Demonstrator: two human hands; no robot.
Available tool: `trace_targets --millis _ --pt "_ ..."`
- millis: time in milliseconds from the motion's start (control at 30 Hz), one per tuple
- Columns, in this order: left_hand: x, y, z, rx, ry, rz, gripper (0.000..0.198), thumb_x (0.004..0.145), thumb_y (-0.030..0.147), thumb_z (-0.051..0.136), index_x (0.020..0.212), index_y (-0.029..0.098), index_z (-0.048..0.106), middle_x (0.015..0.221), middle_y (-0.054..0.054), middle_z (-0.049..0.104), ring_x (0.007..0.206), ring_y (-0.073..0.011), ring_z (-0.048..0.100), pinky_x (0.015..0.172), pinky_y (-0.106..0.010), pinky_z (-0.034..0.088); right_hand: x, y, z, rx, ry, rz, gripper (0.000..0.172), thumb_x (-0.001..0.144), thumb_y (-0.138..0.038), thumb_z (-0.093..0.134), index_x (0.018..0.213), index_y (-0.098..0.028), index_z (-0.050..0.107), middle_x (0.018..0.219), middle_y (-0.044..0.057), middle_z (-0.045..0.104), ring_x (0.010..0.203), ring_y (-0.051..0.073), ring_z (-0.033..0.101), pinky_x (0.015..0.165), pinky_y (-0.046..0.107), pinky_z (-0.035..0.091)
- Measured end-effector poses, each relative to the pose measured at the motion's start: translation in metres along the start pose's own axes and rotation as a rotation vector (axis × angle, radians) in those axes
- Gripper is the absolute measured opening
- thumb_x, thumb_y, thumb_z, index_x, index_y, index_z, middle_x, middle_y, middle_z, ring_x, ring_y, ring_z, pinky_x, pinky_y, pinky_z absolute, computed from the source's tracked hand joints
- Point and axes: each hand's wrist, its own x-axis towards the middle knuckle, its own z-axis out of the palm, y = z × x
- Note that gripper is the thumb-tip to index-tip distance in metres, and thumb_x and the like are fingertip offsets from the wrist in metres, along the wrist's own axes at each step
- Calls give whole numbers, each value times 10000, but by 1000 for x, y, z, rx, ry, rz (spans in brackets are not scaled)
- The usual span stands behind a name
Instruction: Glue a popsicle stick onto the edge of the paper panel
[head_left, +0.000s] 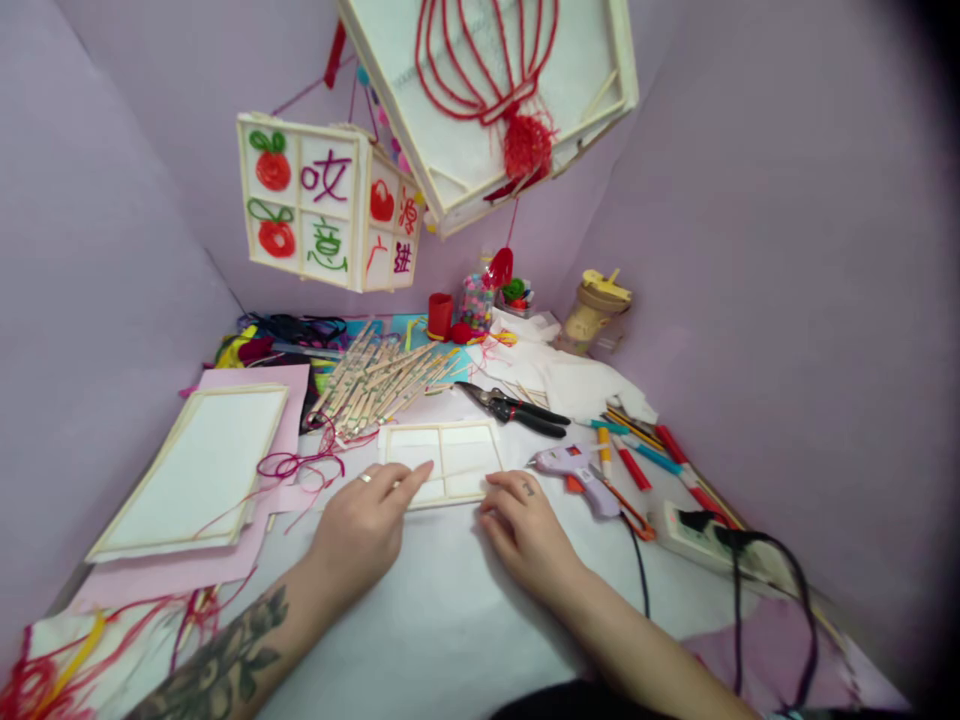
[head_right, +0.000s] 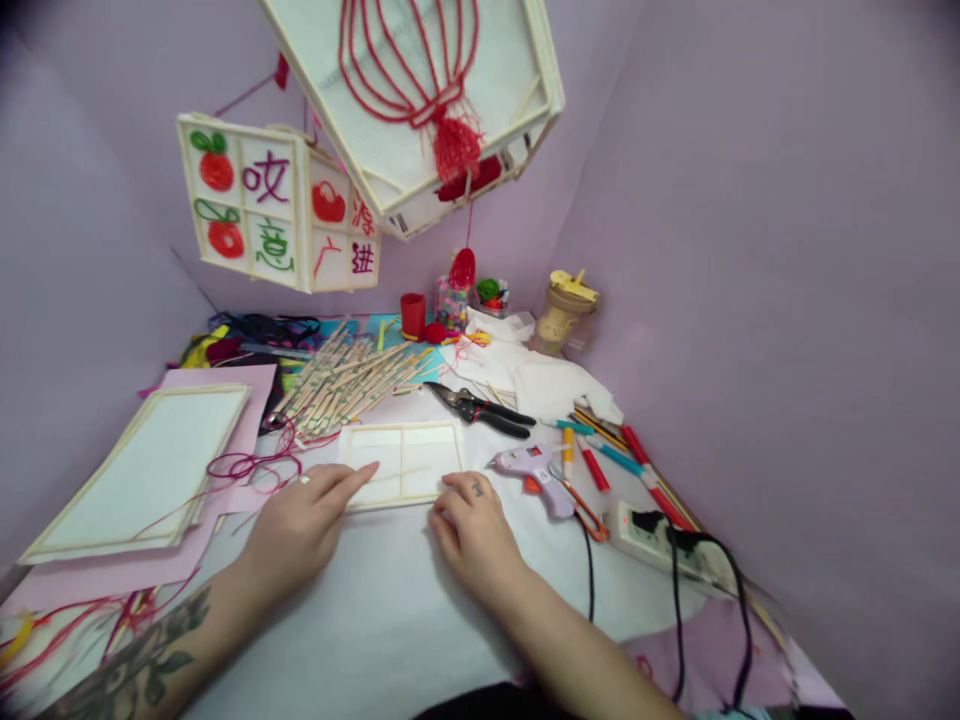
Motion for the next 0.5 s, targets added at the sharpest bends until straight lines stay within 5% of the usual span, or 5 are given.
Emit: trace_targets --millis 200,400,500 --pt "23 -31 -7 -19 -7 -164 449 862 68 338 1217 189 586 1091 -80 635 1011 -187 589 888 -310 491 -2 -3 -5 16 -72 13 128 802 -122 553 897 -188 608 1151 119 569 1109 268 461 934 484 439" --pt "59 -69 10 50 -32 -205 457 824 72 354 1170 195 626 1129 -77 631 1044 -203 580 961 -353 463 -5 -2 -6 31 -99 40 142 796 -123 551 908 -181 617 1180 117 561 1145 279 445 957 491 425" --pt "70 -77 21 120 13 -238 493 814 53 382 1249 189 571 1369 -110 473 1297 -285 395 1055 -463 370 -3 0 -4 31 -100 46 140 798 -128 548 908 -183 617 1180 113 567 1148 279 448 958 489 426"
